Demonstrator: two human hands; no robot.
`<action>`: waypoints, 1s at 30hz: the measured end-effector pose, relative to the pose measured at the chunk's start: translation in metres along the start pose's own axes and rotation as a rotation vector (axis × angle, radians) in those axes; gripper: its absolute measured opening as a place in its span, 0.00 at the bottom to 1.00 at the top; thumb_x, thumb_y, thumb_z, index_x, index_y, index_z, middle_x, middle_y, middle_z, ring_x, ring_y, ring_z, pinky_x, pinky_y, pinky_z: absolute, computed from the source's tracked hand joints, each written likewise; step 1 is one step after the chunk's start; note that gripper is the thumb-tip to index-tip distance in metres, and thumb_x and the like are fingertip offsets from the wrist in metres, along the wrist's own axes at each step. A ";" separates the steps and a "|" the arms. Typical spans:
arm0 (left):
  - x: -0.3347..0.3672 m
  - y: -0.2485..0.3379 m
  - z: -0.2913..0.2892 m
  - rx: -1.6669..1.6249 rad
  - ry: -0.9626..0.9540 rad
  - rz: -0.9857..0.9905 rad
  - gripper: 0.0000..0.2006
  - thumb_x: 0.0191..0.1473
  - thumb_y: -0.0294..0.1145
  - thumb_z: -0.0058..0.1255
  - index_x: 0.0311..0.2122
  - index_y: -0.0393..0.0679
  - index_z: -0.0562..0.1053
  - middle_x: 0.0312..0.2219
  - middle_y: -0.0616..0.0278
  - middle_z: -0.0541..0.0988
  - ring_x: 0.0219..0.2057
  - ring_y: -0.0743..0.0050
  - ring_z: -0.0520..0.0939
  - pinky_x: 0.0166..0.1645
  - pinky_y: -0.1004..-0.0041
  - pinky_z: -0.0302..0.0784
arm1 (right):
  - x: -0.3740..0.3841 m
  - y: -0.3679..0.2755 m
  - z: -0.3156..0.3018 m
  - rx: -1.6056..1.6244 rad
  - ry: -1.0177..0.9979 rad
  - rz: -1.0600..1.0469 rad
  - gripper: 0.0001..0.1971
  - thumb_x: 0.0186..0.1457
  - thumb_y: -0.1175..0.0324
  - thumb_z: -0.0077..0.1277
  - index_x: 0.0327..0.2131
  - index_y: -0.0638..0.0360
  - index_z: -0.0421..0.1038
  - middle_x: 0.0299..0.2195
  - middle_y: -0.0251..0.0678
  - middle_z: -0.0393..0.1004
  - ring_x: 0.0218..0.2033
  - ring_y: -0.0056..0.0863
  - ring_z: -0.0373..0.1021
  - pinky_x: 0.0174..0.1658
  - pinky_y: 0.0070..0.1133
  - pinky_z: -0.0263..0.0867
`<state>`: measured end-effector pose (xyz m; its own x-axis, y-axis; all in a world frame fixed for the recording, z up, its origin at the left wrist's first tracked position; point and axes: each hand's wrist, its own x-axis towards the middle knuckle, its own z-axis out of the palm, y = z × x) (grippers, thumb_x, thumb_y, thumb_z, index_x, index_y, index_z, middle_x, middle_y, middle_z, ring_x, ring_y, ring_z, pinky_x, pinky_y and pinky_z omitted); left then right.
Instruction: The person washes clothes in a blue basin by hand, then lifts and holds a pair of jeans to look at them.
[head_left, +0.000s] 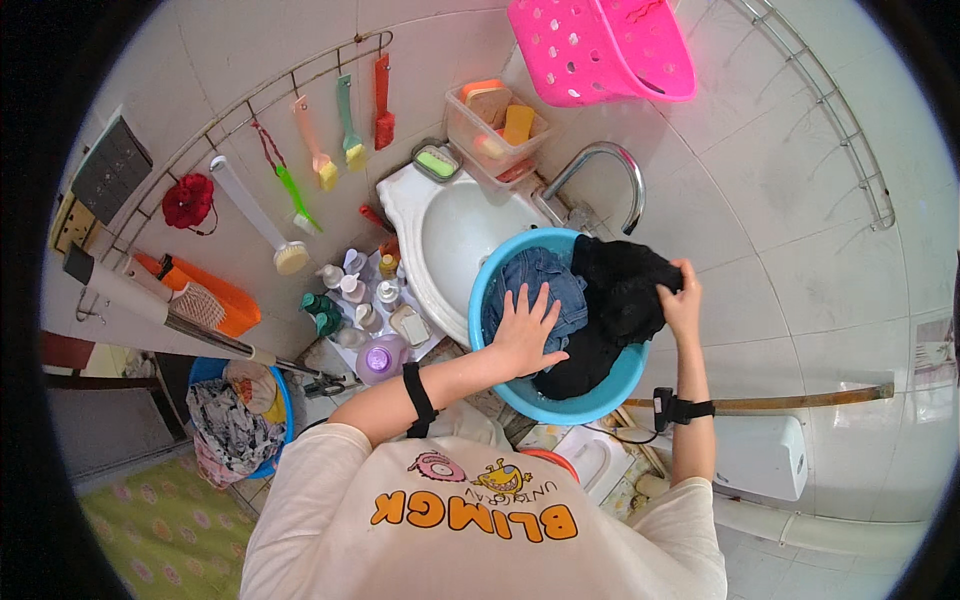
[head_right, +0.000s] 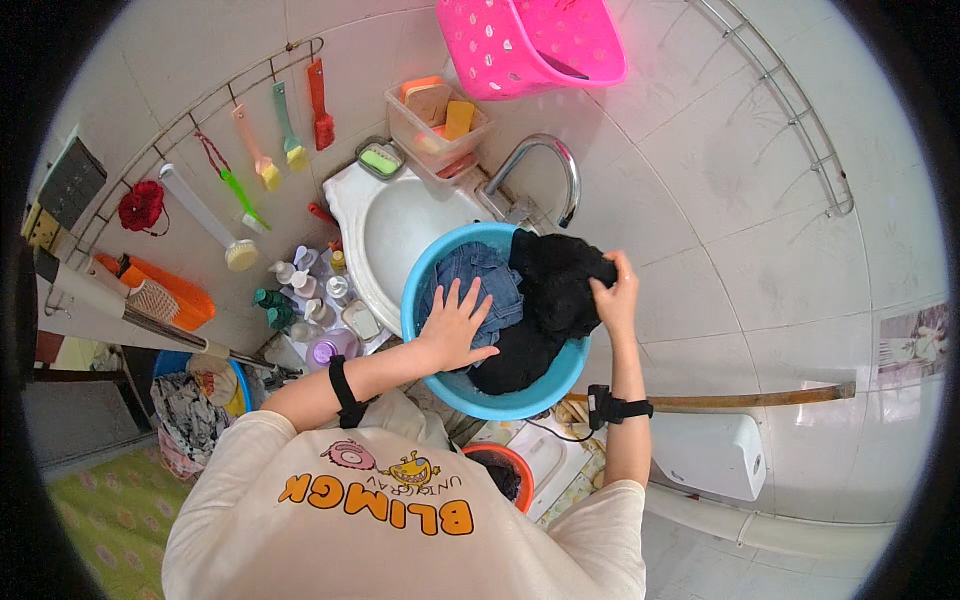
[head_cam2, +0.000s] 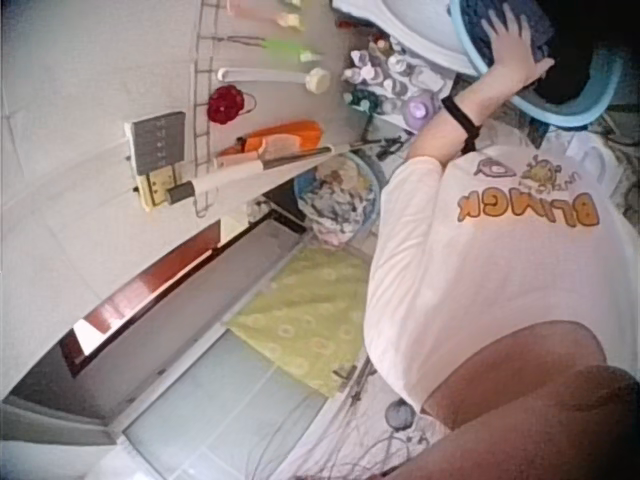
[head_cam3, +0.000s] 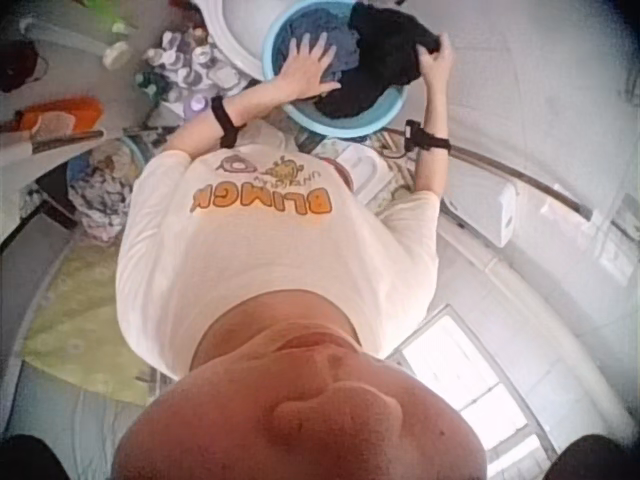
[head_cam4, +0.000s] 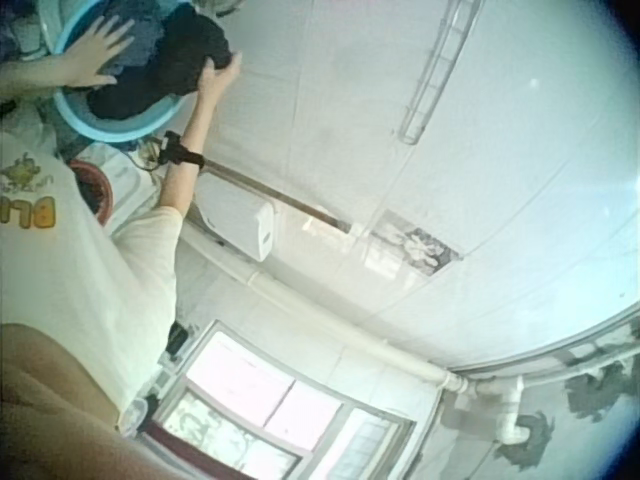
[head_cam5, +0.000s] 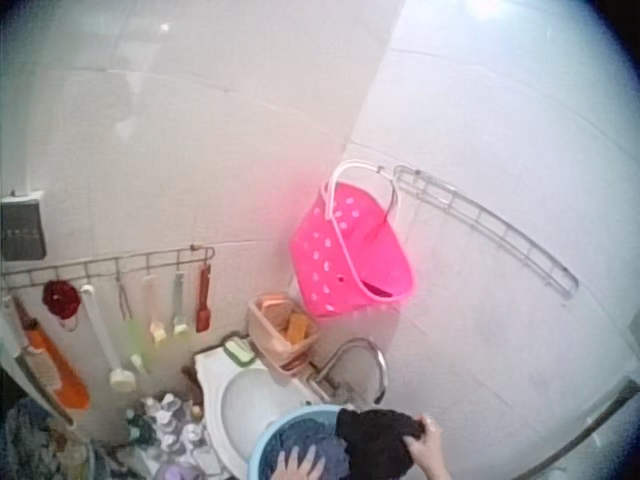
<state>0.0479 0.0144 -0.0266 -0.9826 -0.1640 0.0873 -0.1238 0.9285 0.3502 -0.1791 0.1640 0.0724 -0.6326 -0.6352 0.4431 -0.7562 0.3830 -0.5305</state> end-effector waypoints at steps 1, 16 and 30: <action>0.000 0.000 0.000 -0.009 0.002 0.000 0.43 0.46 0.64 0.41 0.59 0.41 0.54 0.59 0.41 0.48 0.58 0.33 0.50 0.58 0.42 0.45 | -0.005 0.003 0.006 -0.010 -0.031 -0.029 0.16 0.32 0.81 0.50 0.31 0.63 0.63 0.26 0.40 0.65 0.29 0.34 0.65 0.36 0.22 0.62; -0.002 0.002 -0.003 -0.056 0.052 0.015 0.42 0.46 0.61 0.45 0.58 0.40 0.55 0.57 0.38 0.51 0.57 0.32 0.52 0.57 0.40 0.46 | -0.074 0.072 0.092 -0.157 -0.691 -0.016 0.26 0.51 0.69 0.46 0.53 0.67 0.54 0.55 0.55 0.53 0.54 0.50 0.54 0.56 0.33 0.52; -0.003 0.011 -0.004 -0.011 0.145 0.009 0.41 0.43 0.59 0.49 0.56 0.38 0.58 0.55 0.37 0.56 0.54 0.30 0.56 0.55 0.40 0.51 | -0.040 0.087 0.152 -0.512 -1.174 0.045 0.22 0.45 0.73 0.41 0.46 0.71 0.63 0.49 0.58 0.62 0.51 0.49 0.60 0.54 0.34 0.57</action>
<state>0.0504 0.0235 -0.0190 -0.9533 -0.2026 0.2240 -0.1125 0.9265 0.3592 -0.1942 0.1210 -0.1019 -0.3307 -0.7224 -0.6073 -0.8812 0.4667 -0.0753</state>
